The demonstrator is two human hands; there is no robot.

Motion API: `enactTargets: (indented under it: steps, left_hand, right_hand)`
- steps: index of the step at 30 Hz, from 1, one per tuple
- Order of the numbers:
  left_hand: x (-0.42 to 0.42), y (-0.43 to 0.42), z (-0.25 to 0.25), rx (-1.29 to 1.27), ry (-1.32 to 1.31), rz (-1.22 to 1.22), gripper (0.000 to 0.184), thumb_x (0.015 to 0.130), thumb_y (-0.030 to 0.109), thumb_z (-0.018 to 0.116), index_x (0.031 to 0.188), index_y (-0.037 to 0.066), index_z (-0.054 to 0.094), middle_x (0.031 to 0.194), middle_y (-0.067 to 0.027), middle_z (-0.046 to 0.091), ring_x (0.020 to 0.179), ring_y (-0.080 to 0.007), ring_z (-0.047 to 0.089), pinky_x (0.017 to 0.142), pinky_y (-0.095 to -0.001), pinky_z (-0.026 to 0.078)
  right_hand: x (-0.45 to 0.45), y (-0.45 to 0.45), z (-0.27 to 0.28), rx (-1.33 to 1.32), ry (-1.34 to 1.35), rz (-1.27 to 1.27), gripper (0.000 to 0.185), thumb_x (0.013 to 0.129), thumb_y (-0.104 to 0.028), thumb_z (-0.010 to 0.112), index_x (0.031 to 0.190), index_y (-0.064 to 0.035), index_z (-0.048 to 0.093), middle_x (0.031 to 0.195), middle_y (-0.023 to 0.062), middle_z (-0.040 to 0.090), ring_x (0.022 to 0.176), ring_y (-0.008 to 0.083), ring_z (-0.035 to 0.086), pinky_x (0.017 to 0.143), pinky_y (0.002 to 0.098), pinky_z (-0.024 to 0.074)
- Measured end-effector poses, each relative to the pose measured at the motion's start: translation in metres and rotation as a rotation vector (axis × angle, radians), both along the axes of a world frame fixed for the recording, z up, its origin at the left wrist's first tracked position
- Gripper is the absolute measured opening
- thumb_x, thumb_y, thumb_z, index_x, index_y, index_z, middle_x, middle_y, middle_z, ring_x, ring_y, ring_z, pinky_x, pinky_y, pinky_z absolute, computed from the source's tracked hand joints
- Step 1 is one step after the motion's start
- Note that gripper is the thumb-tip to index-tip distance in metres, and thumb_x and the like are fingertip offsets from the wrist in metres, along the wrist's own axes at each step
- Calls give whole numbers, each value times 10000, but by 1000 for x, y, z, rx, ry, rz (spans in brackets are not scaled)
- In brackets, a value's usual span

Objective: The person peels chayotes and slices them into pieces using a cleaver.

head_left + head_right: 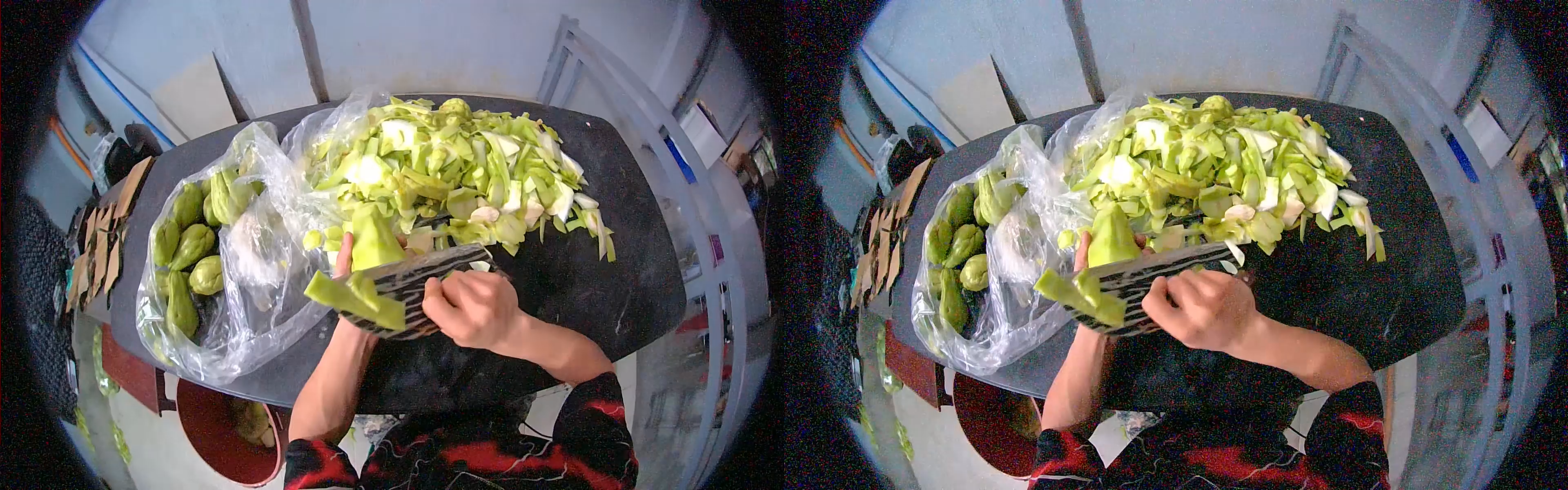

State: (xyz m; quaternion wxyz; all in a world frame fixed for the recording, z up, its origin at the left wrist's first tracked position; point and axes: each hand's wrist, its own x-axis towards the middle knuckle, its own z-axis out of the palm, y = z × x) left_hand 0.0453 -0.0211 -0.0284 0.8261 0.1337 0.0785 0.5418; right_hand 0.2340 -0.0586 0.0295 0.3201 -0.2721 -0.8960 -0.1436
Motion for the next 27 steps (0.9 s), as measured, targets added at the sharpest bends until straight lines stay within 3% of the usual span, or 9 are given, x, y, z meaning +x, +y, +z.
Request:
enactTargets:
  steps: [4, 5, 6, 9, 14, 15, 17, 21, 27]
  left_hand:
    - [4, -5, 8, -28, 48, 41, 619, 928, 567, 441, 1188, 16, 555, 1049, -160, 627, 946, -298, 613, 856, -431, 500]
    - [13, -11, 15, -65, 229, 248, 573, 938, 537, 448, 1213, 45, 550, 1060, -138, 632, 933, -280, 625, 825, -424, 520]
    - [10, -11, 11, -128, 76, 283, 536, 941, 514, 456, 1230, 72, 551, 1078, -121, 637, 942, -262, 636, 796, -411, 541]
    - [5, -12, 13, -29, 290, 182, 581, 942, 517, 463, 1301, 61, 498, 1123, -139, 633, 999, -245, 638, 824, -339, 553]
    - [11, -15, 7, -175, 283, 196, 570, 930, 525, 460, 1226, 46, 549, 1069, -142, 648, 949, -287, 636, 828, -429, 533]
    - [8, -9, 2, -113, 32, 45, 601, 925, 550, 449, 1226, 39, 545, 1060, -148, 644, 950, -301, 631, 848, -447, 521]
    - [7, -11, 0, -149, 168, 141, 596, 928, 550, 452, 1225, 41, 534, 1040, -137, 645, 931, -280, 635, 805, -429, 538]
    - [9, -18, 9, -65, 336, 145, 565, 927, 523, 478, 1238, 54, 525, 1044, -140, 643, 900, -281, 656, 753, -436, 561]
    - [10, -14, 14, -18, 209, 165, 622, 921, 581, 450, 1286, 81, 511, 1125, -124, 620, 982, -297, 623, 815, -497, 538]
  right_hand:
    - [2, 4, -4, 36, 19, -7, 91, 772, -92, 579, 846, -39, 578, 598, 29, 497, 510, 165, 565, 452, 291, 479]
    - [3, 9, -10, 45, 16, -35, 79, 785, -91, 575, 850, -48, 579, 593, 33, 508, 499, 174, 567, 447, 300, 483]
    - [5, 23, -20, -67, 51, -163, 47, 799, -85, 570, 841, -65, 562, 589, 48, 530, 493, 217, 587, 446, 343, 502]
    - [21, 44, -34, -136, 129, -199, 85, 769, -75, 596, 806, -74, 520, 594, 63, 537, 524, 257, 620, 468, 378, 522]
    - [9, 8, 0, -101, 83, -25, 82, 762, -95, 584, 826, -51, 560, 597, 36, 505, 523, 194, 584, 451, 323, 490]
    - [7, 2, 3, -79, 64, -11, 84, 765, -99, 580, 834, -54, 564, 596, 32, 499, 519, 182, 578, 444, 312, 481]
    - [5, 3, 3, 9, 46, 3, 109, 766, -107, 583, 866, -63, 580, 587, 22, 477, 503, 159, 549, 427, 285, 458]
    - [17, 51, -31, -205, 46, -294, 115, 773, -47, 584, 845, -59, 495, 674, 107, 621, 629, 283, 670, 499, 408, 531]
    - [22, 37, -16, -250, 184, -229, 175, 736, -43, 620, 858, -64, 496, 664, 114, 596, 597, 326, 637, 528, 423, 527]
